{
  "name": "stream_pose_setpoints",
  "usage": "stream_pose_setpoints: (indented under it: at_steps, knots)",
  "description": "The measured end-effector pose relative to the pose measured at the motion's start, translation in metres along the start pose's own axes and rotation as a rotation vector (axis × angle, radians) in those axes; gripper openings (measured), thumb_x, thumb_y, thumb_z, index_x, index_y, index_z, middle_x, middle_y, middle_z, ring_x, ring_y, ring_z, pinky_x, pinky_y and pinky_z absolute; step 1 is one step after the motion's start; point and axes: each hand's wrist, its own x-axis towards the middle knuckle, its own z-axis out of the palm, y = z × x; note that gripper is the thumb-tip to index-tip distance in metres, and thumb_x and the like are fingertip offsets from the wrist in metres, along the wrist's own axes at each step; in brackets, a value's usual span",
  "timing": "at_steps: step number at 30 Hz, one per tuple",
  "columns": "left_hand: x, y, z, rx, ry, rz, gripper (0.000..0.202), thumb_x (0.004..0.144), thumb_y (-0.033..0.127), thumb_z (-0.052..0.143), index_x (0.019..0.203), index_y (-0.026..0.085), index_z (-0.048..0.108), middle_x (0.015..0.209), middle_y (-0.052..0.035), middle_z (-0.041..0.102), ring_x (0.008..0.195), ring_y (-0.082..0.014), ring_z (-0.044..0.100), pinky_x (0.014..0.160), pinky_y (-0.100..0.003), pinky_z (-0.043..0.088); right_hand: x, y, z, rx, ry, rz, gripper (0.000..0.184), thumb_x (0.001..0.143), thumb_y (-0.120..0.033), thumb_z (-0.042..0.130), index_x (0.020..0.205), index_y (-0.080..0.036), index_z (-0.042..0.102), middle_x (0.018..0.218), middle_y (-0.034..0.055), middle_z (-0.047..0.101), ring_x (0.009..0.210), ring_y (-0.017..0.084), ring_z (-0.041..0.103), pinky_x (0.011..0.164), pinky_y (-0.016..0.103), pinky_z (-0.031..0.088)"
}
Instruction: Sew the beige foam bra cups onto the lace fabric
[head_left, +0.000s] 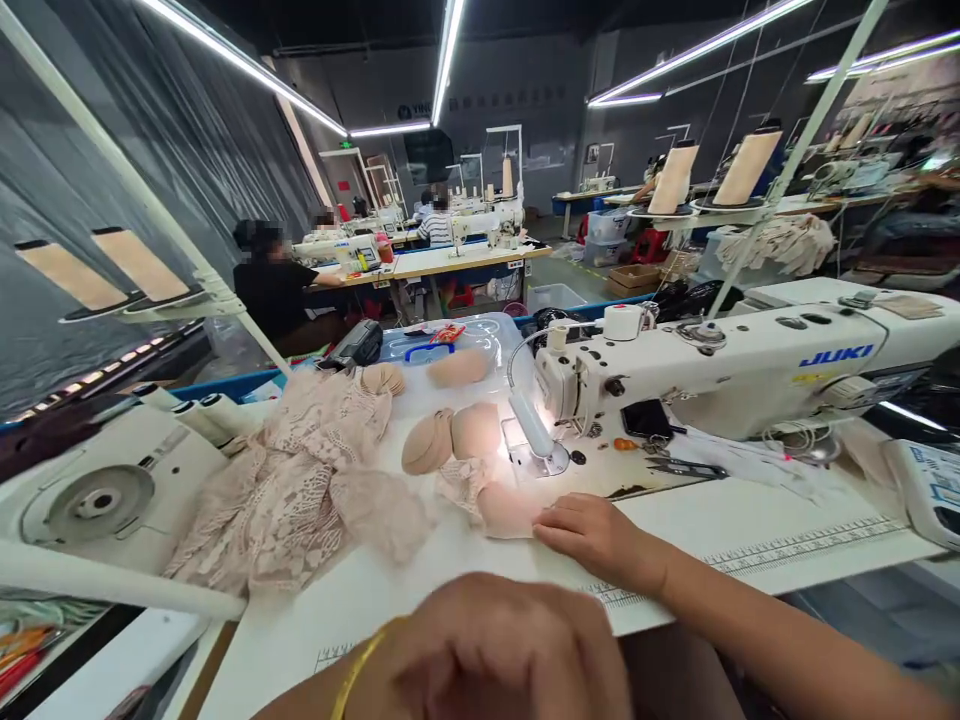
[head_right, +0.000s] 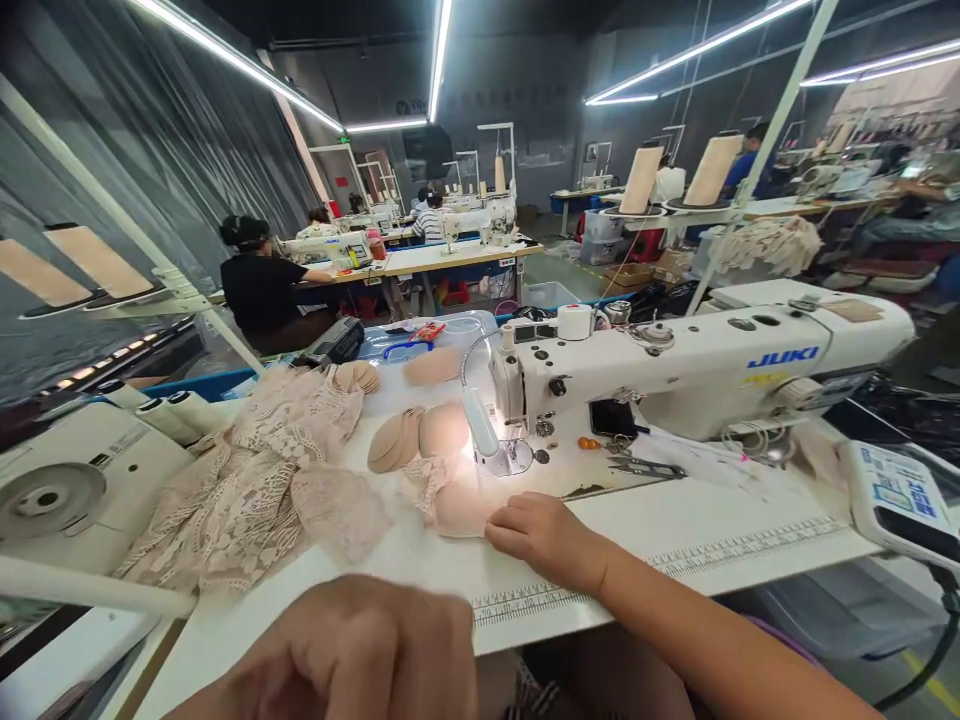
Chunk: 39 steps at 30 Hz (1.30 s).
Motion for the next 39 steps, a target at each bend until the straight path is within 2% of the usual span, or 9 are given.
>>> stream_pose_setpoints:
  at_steps: [2, 4, 7, 10, 14, 18, 26, 32, 39]
  knots:
    - [0.013, -0.027, -0.007, 0.094, 0.066, 0.010, 0.030, 0.106, 0.044, 0.047, 0.088, 0.025, 0.063, 0.090, -0.0034, 0.070, 0.084, -0.0198, 0.067, 0.074, -0.036, 0.054, 0.003, 0.004, -0.008, -0.049, -0.074, -0.040, 0.036, 0.110, -0.024, 0.038, 0.116, -0.029, 0.073, 0.108, 0.0060, 0.077, 0.089, 0.022, 0.064, 0.079, 0.036, 0.047]
    - [0.029, -0.066, -0.006, 0.423, 0.196, 0.053, 0.017, 0.105, 0.024, 0.046, 0.099, 0.023, 0.061, 0.097, -0.0057, 0.069, 0.090, -0.0222, 0.063, 0.083, -0.041, 0.053, 0.008, 0.011, -0.015, -0.119, -0.117, -0.070, 0.039, 0.111, -0.024, 0.035, 0.110, -0.027, 0.074, 0.108, 0.0057, 0.077, 0.089, 0.021, 0.063, 0.078, 0.035, 0.046]
    - [0.049, -0.123, 0.002, 0.834, 0.043, 0.104, 0.019, 0.096, 0.009, 0.049, 0.106, 0.019, 0.062, 0.108, -0.0096, 0.069, 0.101, -0.0286, 0.061, 0.088, -0.049, 0.052, 0.013, 0.026, -0.021, -0.144, -0.093, -0.056, 0.038, 0.110, -0.023, 0.038, 0.104, -0.026, 0.075, 0.103, 0.0045, 0.077, 0.088, 0.020, 0.062, 0.075, 0.033, 0.044]
    - [0.061, -0.150, 0.003, 1.009, -0.102, 0.073, 0.009, 0.092, 0.011, 0.058, 0.096, 0.019, 0.063, 0.092, -0.0062, 0.067, 0.085, -0.0262, 0.060, 0.077, -0.044, 0.053, 0.016, 0.040, -0.021, -0.118, -0.092, -0.021, 0.036, 0.106, -0.016, 0.040, 0.103, -0.027, 0.075, 0.106, 0.0020, 0.077, 0.092, 0.019, 0.063, 0.076, 0.031, 0.044]
    - [0.071, -0.152, -0.005, 0.989, -0.129, 0.093, 0.018, 0.095, 0.016, 0.057, 0.077, 0.019, 0.056, 0.087, -0.0044, 0.062, 0.077, -0.0211, 0.057, 0.064, -0.033, 0.047, 0.018, 0.051, -0.019, -0.107, -0.080, -0.036, 0.037, 0.103, -0.009, 0.041, 0.098, -0.026, 0.073, 0.117, 0.0014, 0.077, 0.101, 0.020, 0.064, 0.082, 0.033, 0.046]
    - [0.074, -0.155, -0.002, 1.025, -0.062, 0.174, 0.016, 0.097, 0.014, 0.051, 0.083, 0.019, 0.056, 0.091, -0.0052, 0.063, 0.080, -0.0223, 0.057, 0.069, -0.036, 0.048, 0.016, 0.049, -0.022, -0.074, 0.010, -0.029, 0.034, 0.101, -0.007, 0.044, 0.097, -0.026, 0.072, 0.113, 0.0026, 0.077, 0.102, 0.022, 0.061, 0.081, 0.034, 0.045]
    - [0.072, -0.164, 0.010, 1.086, 0.063, 0.260, 0.014, 0.101, 0.015, 0.048, 0.095, 0.018, 0.061, 0.087, -0.0059, 0.063, 0.080, -0.0236, 0.056, 0.080, -0.042, 0.048, 0.009, 0.042, -0.039, -0.211, -0.126, 0.019, 0.030, 0.097, -0.008, 0.047, 0.102, -0.025, 0.071, 0.089, 0.0011, 0.066, 0.081, 0.019, 0.049, 0.069, 0.031, 0.034]
    - [0.078, -0.163, 0.012, 1.034, 0.023, 0.268, 0.023, 0.104, 0.014, 0.041, 0.092, 0.018, 0.061, 0.087, -0.0060, 0.066, 0.074, -0.0207, 0.054, 0.070, -0.037, 0.046, 0.007, 0.045, -0.041, -0.193, -0.132, 0.031, 0.029, 0.099, -0.009, 0.046, 0.096, -0.025, 0.070, 0.086, 0.0019, 0.063, 0.080, 0.020, 0.046, 0.066, 0.031, 0.030]
    - [0.078, -0.169, 0.015, 0.956, 0.058, 0.290, 0.019, 0.103, 0.014, 0.045, 0.114, 0.015, 0.061, 0.090, -0.0065, 0.067, 0.074, -0.0219, 0.054, 0.072, -0.038, 0.043, 0.003, 0.049, -0.042, -0.147, -0.124, 0.022, 0.026, 0.097, -0.007, 0.049, 0.098, -0.023, 0.069, 0.090, 0.0012, 0.064, 0.081, 0.018, 0.046, 0.064, 0.029, 0.029]
